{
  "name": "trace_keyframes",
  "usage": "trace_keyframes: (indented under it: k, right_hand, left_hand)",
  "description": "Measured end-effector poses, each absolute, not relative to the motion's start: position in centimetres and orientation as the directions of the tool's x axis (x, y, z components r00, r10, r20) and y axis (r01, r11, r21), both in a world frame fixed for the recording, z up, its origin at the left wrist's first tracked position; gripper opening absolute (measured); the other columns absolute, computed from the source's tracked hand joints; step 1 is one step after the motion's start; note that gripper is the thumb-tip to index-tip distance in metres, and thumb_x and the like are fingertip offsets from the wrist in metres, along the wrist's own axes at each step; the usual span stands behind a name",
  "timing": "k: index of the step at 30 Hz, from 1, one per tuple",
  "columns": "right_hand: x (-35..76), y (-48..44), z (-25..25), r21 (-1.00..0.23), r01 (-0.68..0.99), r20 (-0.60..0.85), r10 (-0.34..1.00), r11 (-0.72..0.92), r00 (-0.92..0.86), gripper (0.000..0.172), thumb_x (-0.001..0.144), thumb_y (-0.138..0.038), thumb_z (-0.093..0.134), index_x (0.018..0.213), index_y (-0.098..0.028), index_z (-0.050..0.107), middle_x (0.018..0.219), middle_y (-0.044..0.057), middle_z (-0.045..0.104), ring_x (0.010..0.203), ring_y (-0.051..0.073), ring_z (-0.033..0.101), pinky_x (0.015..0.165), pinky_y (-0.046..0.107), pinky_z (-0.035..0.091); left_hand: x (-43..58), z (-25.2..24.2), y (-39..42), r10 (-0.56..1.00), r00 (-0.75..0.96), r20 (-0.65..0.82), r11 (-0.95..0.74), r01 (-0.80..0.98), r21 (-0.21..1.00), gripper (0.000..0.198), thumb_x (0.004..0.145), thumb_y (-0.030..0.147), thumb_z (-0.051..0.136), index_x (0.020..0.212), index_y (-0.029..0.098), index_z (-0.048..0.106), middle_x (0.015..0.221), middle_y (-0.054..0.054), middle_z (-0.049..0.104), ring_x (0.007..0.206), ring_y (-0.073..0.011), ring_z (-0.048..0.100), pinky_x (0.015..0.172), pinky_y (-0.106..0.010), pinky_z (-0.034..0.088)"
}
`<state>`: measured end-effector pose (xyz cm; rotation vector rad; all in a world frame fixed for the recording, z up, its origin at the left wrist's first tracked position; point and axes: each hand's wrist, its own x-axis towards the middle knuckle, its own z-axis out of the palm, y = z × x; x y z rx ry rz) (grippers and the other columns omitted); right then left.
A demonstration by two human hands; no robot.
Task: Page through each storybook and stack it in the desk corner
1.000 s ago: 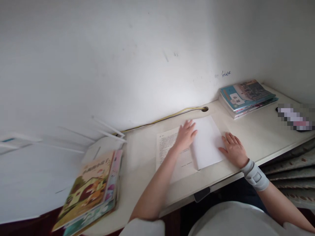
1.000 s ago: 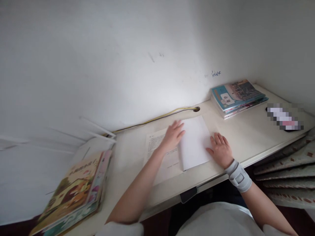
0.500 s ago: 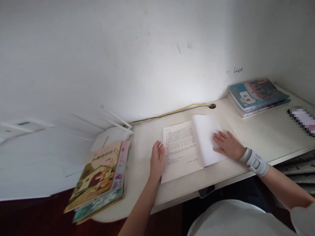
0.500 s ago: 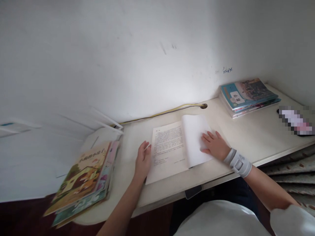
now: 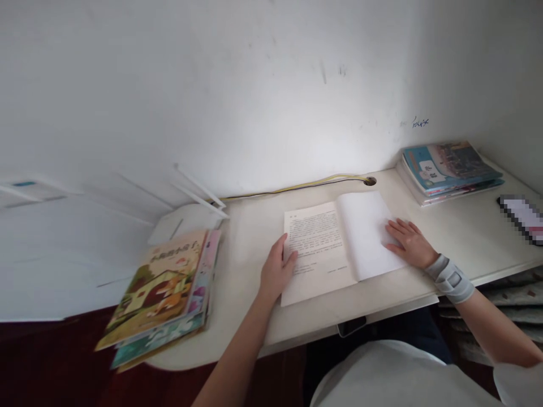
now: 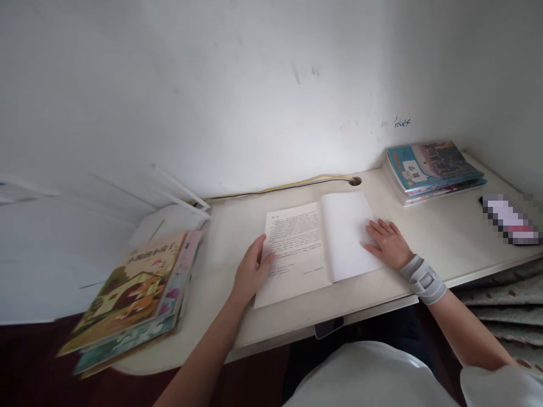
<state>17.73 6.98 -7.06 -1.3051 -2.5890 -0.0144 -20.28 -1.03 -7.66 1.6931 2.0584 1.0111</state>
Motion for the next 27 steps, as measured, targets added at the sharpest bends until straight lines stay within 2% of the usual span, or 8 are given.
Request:
trace_keyframes:
  k: [5, 9, 15, 18, 20, 22, 24, 27]
  right_hand:
    - [17.5, 6.6, -6.6, -0.098, 0.803, 0.225, 0.800, 0.587, -0.557, 0.050, 0.091, -0.046, 0.042, 0.133, -0.018, 0.049, 0.141, 0.013, 0.044, 0.132, 0.029, 0.036, 0.103, 0.051, 0.031]
    - [17.4, 6.5, -6.2, -0.146, 0.786, 0.253, 0.790, 0.601, -0.558, 0.053, 0.092, -0.045, 0.040, 0.137, -0.017, 0.042, 0.145, 0.015, 0.038, 0.134, 0.027, 0.032, 0.101, 0.050, 0.033]
    - [17.3, 6.0, -6.3, -0.049, 0.804, 0.162, 0.799, 0.592, -0.579, 0.045, 0.094, -0.037, 0.037, 0.130, -0.015, 0.050, 0.140, 0.016, 0.045, 0.130, 0.029, 0.039, 0.101, 0.055, 0.029]
    - [16.6, 4.7, -5.0, -0.074, 0.812, 0.253, 0.798, 0.579, -0.547, 0.042, 0.094, -0.032, 0.035, 0.128, -0.014, 0.052, 0.140, 0.017, 0.044, 0.130, 0.027, 0.039, 0.102, 0.051, 0.030]
    - [15.6, 3.5, -3.6, -0.091, 0.767, 0.326, 0.746, 0.636, -0.580, 0.043, 0.095, -0.034, 0.034, 0.129, -0.014, 0.051, 0.141, 0.016, 0.043, 0.132, 0.024, 0.037, 0.105, 0.048, 0.027]
    - [14.4, 2.6, -2.4, -0.064, 0.691, 0.335, 0.668, 0.720, -0.665, 0.047, 0.094, -0.040, 0.034, 0.132, -0.015, 0.047, 0.143, 0.015, 0.041, 0.133, 0.024, 0.034, 0.108, 0.048, 0.023]
    - [13.2, 2.3, -1.8, -0.017, 0.656, 0.271, 0.635, 0.755, -0.723, 0.050, 0.093, -0.044, 0.036, 0.135, -0.017, 0.045, 0.145, 0.016, 0.038, 0.135, 0.027, 0.031, 0.108, 0.051, 0.022]
    - [12.2, 3.0, -2.4, 0.035, 0.734, 0.116, 0.727, 0.678, -0.677, 0.052, 0.092, -0.044, 0.039, 0.136, -0.017, 0.044, 0.146, 0.018, 0.033, 0.134, 0.034, 0.031, 0.102, 0.056, 0.028]
  left_hand:
    - [-19.4, -7.3, -1.8, 0.980, -0.054, 0.194, -0.113, 0.648, 0.753, 0.060, 0.090, 0.041, 0.040, 0.143, 0.022, 0.021, 0.149, -0.011, 0.032, 0.130, -0.0220, 0.042, 0.109, -0.041, 0.032]
    - [-18.7, -7.0, -1.6, 0.986, -0.061, 0.154, -0.070, 0.686, 0.724, 0.057, 0.092, 0.030, 0.032, 0.145, 0.023, 0.013, 0.145, -0.014, 0.039, 0.124, -0.0201, 0.049, 0.106, -0.043, 0.034]
    - [-17.9, -6.4, -1.3, 0.983, -0.004, 0.184, -0.115, 0.768, 0.630, 0.053, 0.087, 0.020, 0.038, 0.139, 0.025, 0.030, 0.136, -0.008, 0.051, 0.123, -0.0195, 0.050, 0.101, -0.039, 0.040]
    - [-17.6, -6.2, -1.5, 0.982, 0.007, 0.190, -0.117, 0.810, 0.575, 0.049, 0.088, 0.021, 0.038, 0.137, 0.023, 0.034, 0.134, -0.009, 0.052, 0.120, -0.0217, 0.052, 0.099, -0.041, 0.042]
    - [-17.6, -6.4, -1.6, 0.981, -0.001, 0.196, -0.105, 0.844, 0.526, 0.048, 0.089, 0.022, 0.037, 0.136, 0.019, 0.036, 0.132, -0.012, 0.053, 0.118, -0.0234, 0.053, 0.099, -0.043, 0.042]
    - [-17.6, -6.7, -1.7, 0.976, 0.004, 0.216, -0.110, 0.872, 0.477, 0.046, 0.089, 0.022, 0.036, 0.135, 0.017, 0.038, 0.130, -0.014, 0.054, 0.118, -0.0239, 0.052, 0.099, -0.044, 0.041]
    - [-17.6, -6.8, -1.7, 0.971, 0.010, 0.237, -0.116, 0.892, 0.438, 0.045, 0.089, 0.022, 0.036, 0.134, 0.018, 0.040, 0.129, -0.013, 0.055, 0.118, -0.0238, 0.052, 0.101, -0.044, 0.039]
    - [-17.5, -6.8, -1.8, 0.971, -0.002, 0.238, -0.094, 0.916, 0.390, 0.044, 0.089, 0.023, 0.035, 0.132, 0.019, 0.042, 0.128, -0.013, 0.057, 0.118, -0.0247, 0.053, 0.101, -0.045, 0.038]
